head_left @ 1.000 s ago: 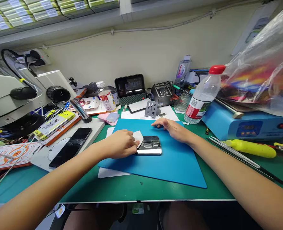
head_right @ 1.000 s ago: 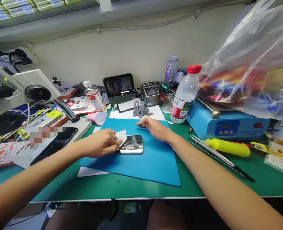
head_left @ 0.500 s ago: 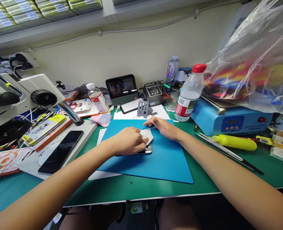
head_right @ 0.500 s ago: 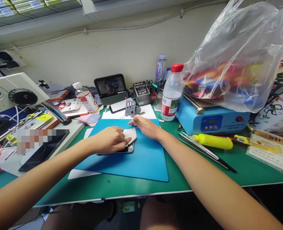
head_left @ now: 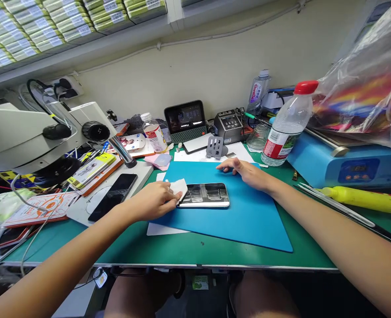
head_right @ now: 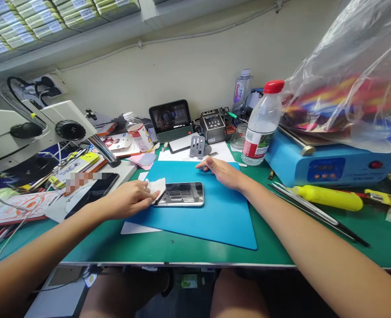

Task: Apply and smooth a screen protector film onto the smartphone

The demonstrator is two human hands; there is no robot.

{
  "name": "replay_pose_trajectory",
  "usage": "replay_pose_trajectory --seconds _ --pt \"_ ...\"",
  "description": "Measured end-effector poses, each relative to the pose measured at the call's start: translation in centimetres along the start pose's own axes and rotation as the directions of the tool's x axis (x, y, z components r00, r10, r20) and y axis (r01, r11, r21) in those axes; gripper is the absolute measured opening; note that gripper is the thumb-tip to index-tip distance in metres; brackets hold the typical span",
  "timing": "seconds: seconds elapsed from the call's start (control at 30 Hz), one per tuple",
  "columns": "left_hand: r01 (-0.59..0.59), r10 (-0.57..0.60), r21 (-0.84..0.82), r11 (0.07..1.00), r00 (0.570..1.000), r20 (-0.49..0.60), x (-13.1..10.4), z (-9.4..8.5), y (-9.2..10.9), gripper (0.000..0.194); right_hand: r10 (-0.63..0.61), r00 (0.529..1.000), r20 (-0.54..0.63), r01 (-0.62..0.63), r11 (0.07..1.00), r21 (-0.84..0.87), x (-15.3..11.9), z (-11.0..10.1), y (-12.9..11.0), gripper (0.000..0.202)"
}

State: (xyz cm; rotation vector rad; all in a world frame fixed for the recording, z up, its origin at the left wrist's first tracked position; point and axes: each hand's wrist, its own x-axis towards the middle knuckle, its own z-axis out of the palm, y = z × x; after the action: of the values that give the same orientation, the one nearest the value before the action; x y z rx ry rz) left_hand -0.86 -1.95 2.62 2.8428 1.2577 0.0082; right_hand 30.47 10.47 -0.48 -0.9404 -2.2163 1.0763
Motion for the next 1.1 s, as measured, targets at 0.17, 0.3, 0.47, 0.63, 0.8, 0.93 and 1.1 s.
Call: replay_pose_trajectory --seconds 0.17,0.3,0.47,0.63,0.8,0.93,1.1 --pt "0.012 -0.013 0.031 0.999 1.0 0.016 -1.2 0.0 1.2 0.049 0.007 1.0 0.003 -0.007 1.0 -0.018 0.1 0.1 -0.2 0.105" --pt "-0.01 0.01 0.029 1.0 1.0 0.008 -0.6 0.0 2.0 0.051 0.014 1.0 0.017 -0.013 1.0 -0.009 0.2 0.1 0.0 0.103" --pt "-0.019 0.017 0.092 0.996 1.0 0.023 1.6 0.0 2.4 0.052 0.023 1.0 0.012 -0.023 1.0 -0.014 0.1 0.1 0.2 0.104" --pt "0.064 -0.072 0.154 0.986 0.996 0.046 3.7 -0.4 1.4 0.051 -0.005 1.0 0.008 0.005 1.0 0.012 0.1 0.1 0.4 0.101" --pt "0.109 -0.118 0.175 0.978 0.992 0.043 4.1 -0.6 0.6 0.053 -0.011 1.0 0.0 0.011 1.0 0.02 0.0 0.1 0.4 0.101" --pt "0.109 -0.113 0.19 0.976 0.993 0.014 1.9 -0.3 1.1 0.052 0.008 1.0 0.005 -0.008 0.999 0.031 -0.3 0.1 0.1 0.101" --pt "0.062 -0.062 0.132 0.989 0.998 -0.007 -0.2 -0.1 2.2 0.053 0.003 1.0 0.015 -0.004 0.999 0.054 -0.2 0.2 0.1 0.098"
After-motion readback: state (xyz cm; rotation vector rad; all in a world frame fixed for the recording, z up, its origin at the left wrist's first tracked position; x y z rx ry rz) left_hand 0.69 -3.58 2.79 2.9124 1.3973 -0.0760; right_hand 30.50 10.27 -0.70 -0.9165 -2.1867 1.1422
